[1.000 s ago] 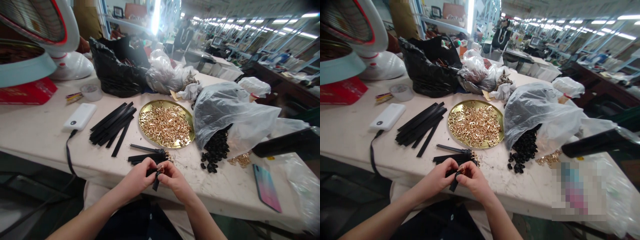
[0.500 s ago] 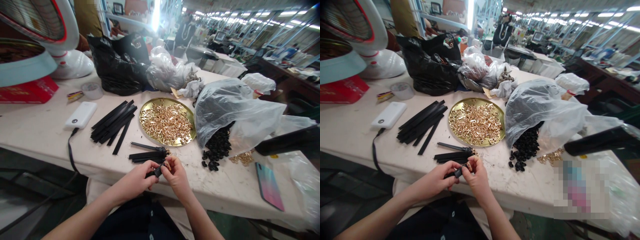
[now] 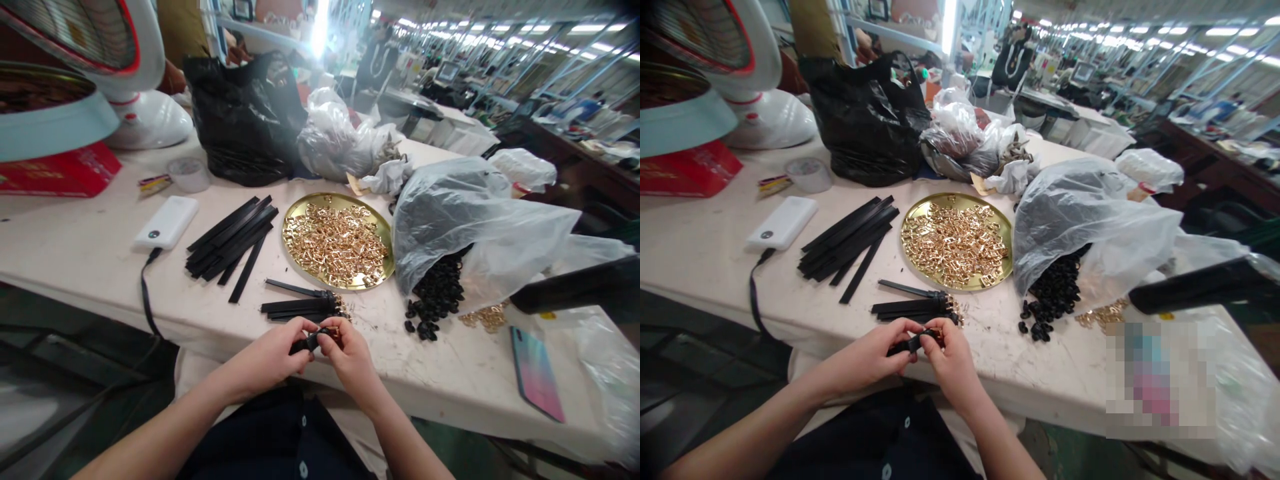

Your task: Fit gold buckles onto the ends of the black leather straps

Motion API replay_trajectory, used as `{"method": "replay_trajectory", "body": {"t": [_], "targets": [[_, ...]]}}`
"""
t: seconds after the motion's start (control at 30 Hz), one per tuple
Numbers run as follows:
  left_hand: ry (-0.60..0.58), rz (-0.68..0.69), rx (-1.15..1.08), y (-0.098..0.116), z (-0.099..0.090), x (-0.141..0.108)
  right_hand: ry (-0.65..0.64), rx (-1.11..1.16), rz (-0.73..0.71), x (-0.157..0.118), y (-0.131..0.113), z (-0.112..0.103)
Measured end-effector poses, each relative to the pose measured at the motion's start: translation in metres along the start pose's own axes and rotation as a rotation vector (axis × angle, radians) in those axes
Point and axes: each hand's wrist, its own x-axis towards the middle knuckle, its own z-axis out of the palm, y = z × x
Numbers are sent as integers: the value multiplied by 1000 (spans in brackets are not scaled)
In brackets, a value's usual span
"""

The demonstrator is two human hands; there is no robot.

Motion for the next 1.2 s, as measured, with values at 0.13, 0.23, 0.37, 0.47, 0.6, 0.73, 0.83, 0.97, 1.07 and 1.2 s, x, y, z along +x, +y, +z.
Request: {"method": "replay_trajectory", "body": {"t": [0.13, 0.23, 0.37, 0.47, 0.6, 0.73, 0.83, 0.97, 1.07, 1.2], "targets": [[-21, -11, 38, -2, -2, -1, 46, -74, -36, 0, 3, 2], [-37, -28, 41, 2, 1, -2, -60, -51, 8, -1, -1, 0], [-44, -18, 19, 2, 5, -3, -136, 66, 93, -5, -5, 0], [-34, -9, 18, -3, 2, -6, -91, 165, 113, -9, -5, 2], [-72, -46, 33, -6, -3, -9, 4, 180, 84, -12, -3, 5], [-124, -50, -108, -4, 1, -11, -1, 115, 59, -16, -3, 4], [-152, -84, -215, -4, 8, -11, -26, -3, -1, -22, -4, 1], [-166, -85, -243, -5, 15, -14, -103, -88, -23, -29, -7, -5], [-183, -72, -201, -7, 19, -20, -191, -123, 32, -34, -11, -10], [-189, -26, -78, -4, 25, -30, -271, -132, 106, -42, -16, -15]]}}
